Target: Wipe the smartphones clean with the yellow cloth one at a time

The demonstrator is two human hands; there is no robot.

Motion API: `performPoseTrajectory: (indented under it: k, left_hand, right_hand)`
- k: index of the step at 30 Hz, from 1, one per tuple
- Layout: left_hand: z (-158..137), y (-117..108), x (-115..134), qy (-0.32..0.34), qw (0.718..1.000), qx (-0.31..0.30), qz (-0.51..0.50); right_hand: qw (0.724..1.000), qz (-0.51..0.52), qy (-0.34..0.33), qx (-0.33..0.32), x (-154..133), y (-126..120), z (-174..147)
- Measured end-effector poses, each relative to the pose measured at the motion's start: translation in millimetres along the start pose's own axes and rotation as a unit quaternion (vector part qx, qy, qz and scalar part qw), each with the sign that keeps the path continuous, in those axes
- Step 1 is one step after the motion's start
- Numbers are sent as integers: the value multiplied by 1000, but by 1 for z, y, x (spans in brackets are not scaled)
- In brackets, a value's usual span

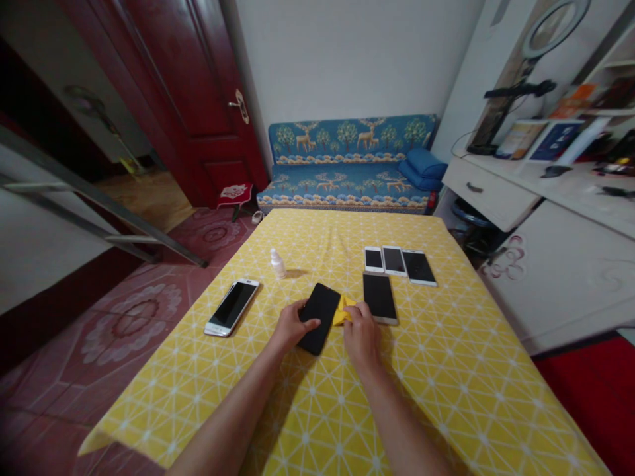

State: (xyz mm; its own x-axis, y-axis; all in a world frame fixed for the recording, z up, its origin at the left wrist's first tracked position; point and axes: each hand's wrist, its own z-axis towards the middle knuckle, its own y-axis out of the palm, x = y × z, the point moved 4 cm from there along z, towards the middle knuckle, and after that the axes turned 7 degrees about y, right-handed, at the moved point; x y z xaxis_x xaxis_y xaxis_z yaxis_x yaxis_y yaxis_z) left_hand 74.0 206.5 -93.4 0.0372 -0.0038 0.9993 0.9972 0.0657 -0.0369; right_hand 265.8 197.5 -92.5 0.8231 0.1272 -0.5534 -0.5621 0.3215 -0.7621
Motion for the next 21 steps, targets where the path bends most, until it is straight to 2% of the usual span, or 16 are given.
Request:
performPoseTrajectory:
  k: [2, 5, 8, 10, 16, 19, 21]
  left_hand:
    - [-2, 3, -5, -46, 998, 1, -51]
    - [-8, 11, -9, -89, 989, 1, -116]
    - [-13, 17, -10, -117, 978, -10, -171]
    - [-15, 21, -10, -136, 961, -31, -237]
    - [-11, 23, -6, -139, 874, -146, -442]
    - [-9, 25, -5, -159, 834, -192, -492]
    - [-10, 27, -4, -167, 820, -214, -504]
  right_hand:
    - [995, 80, 43, 43, 6, -7, 1]
    - [971, 187, 112, 96, 16, -13, 2]
    - [938, 264, 208, 90, 25, -12, 1]
    - [920, 290, 252, 82, 28, -10, 0]
    - [913, 294, 274, 67, 36, -6, 2]
    - [898, 327, 287, 56, 37, -4, 5]
    - [903, 325, 275, 60, 32, -7, 7]
